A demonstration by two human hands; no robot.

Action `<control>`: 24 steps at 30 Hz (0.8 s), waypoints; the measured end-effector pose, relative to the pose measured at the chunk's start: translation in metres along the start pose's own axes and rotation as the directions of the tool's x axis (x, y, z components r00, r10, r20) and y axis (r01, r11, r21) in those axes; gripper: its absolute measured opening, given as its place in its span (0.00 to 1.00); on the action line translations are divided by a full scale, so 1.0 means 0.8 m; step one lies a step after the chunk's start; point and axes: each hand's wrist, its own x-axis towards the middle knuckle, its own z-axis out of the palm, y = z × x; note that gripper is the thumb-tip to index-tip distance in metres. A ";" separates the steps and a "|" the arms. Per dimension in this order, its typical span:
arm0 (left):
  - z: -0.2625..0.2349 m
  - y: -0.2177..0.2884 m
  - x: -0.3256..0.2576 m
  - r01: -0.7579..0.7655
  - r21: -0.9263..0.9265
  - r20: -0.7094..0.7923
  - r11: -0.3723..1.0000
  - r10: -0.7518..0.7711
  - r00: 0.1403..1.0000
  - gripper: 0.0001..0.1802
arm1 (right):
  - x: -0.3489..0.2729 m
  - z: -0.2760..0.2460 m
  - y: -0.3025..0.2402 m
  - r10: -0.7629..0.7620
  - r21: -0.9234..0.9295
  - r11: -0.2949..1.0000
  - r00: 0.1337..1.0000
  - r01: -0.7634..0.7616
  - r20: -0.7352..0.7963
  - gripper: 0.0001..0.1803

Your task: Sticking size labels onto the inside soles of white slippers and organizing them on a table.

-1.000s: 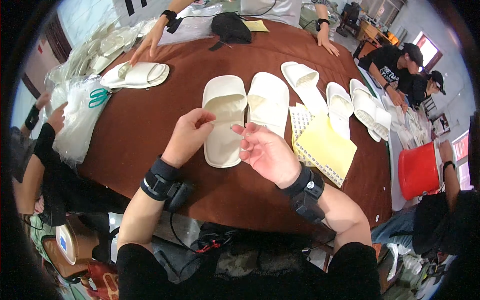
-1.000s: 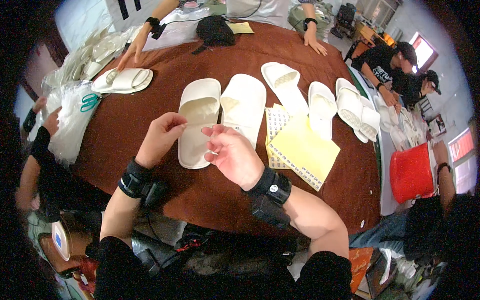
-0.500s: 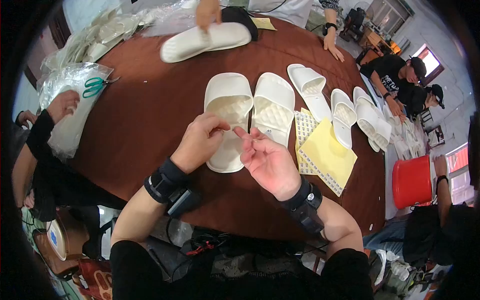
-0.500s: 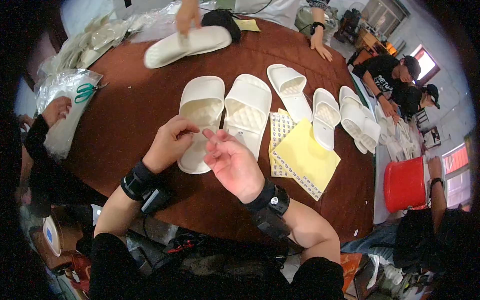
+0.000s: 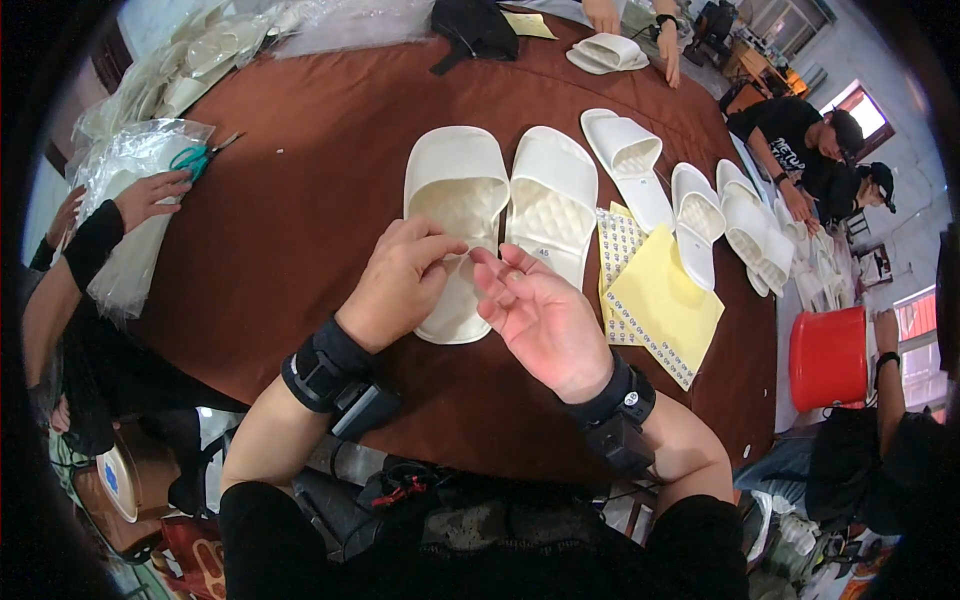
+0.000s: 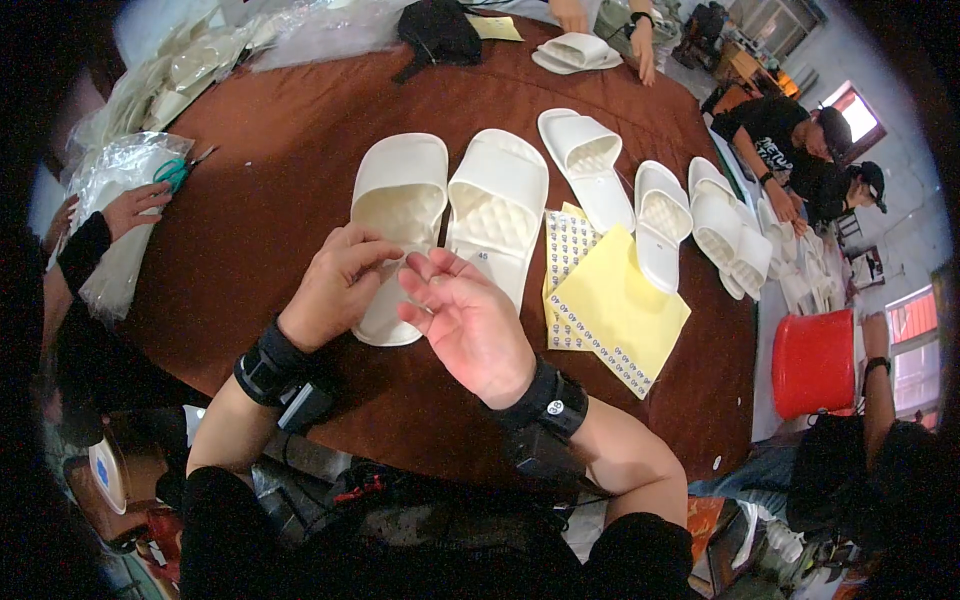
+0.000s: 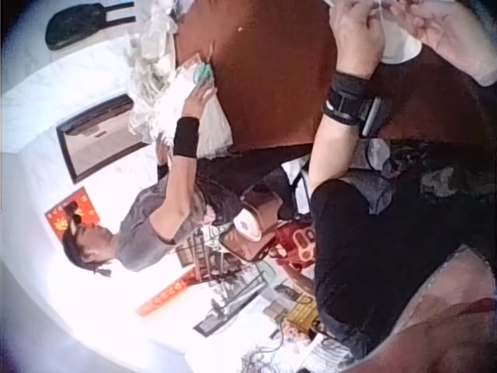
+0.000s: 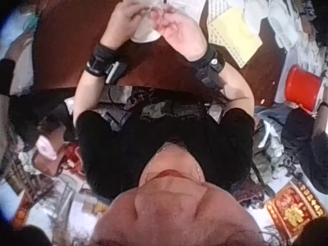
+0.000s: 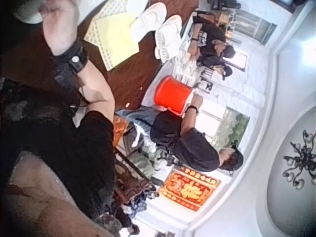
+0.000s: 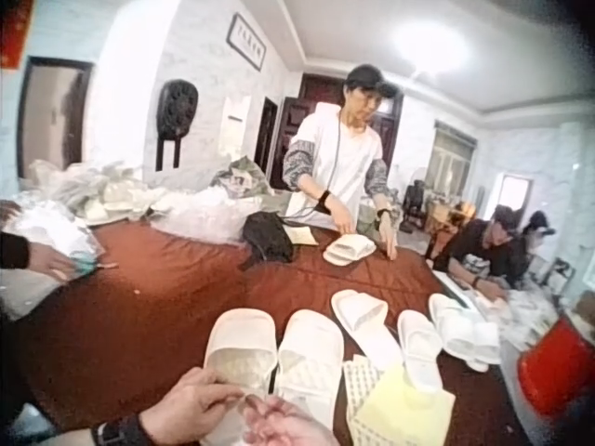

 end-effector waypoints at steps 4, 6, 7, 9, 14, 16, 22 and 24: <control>0.001 0.001 -0.001 -0.002 0.009 -0.004 1.000 0.002 1.000 0.14 | 0.000 -0.003 0.000 -0.007 0.006 1.000 1.000 0.007 -0.009 0.13; 0.002 0.002 0.000 -0.021 0.036 -0.001 0.999 0.021 1.000 0.14 | -0.001 -0.003 0.000 -0.007 0.011 1.000 1.000 0.007 -0.007 0.14; 0.003 0.002 0.000 -0.022 0.036 0.000 0.999 0.022 1.000 0.14 | -0.002 -0.003 0.000 -0.009 0.012 1.000 1.000 0.009 -0.007 0.14; 0.003 0.002 0.001 -0.062 0.074 0.007 0.995 0.061 0.998 0.15 | -0.002 -0.003 -0.001 -0.009 0.004 1.000 1.000 0.009 -0.008 0.14; 0.001 0.006 0.002 -0.081 0.087 0.013 0.993 0.080 0.997 0.15 | -0.004 -0.003 -0.014 -0.031 -0.066 0.997 0.999 0.031 -0.009 0.13; 0.002 0.007 0.002 -0.085 0.096 0.019 0.992 0.083 0.996 0.15 | -0.005 -0.002 -0.022 -0.052 -0.078 0.996 0.998 0.050 -0.025 0.13; 0.000 0.005 0.000 -0.119 0.097 0.033 0.988 0.116 0.993 0.14 | -0.005 0.005 -0.040 -0.242 -0.223 0.940 0.965 0.260 0.103 0.12; -0.001 0.009 0.001 -0.103 0.128 0.030 0.986 0.100 0.995 0.13 | -0.005 0.003 -0.046 -0.256 -0.236 0.931 0.960 0.277 0.113 0.12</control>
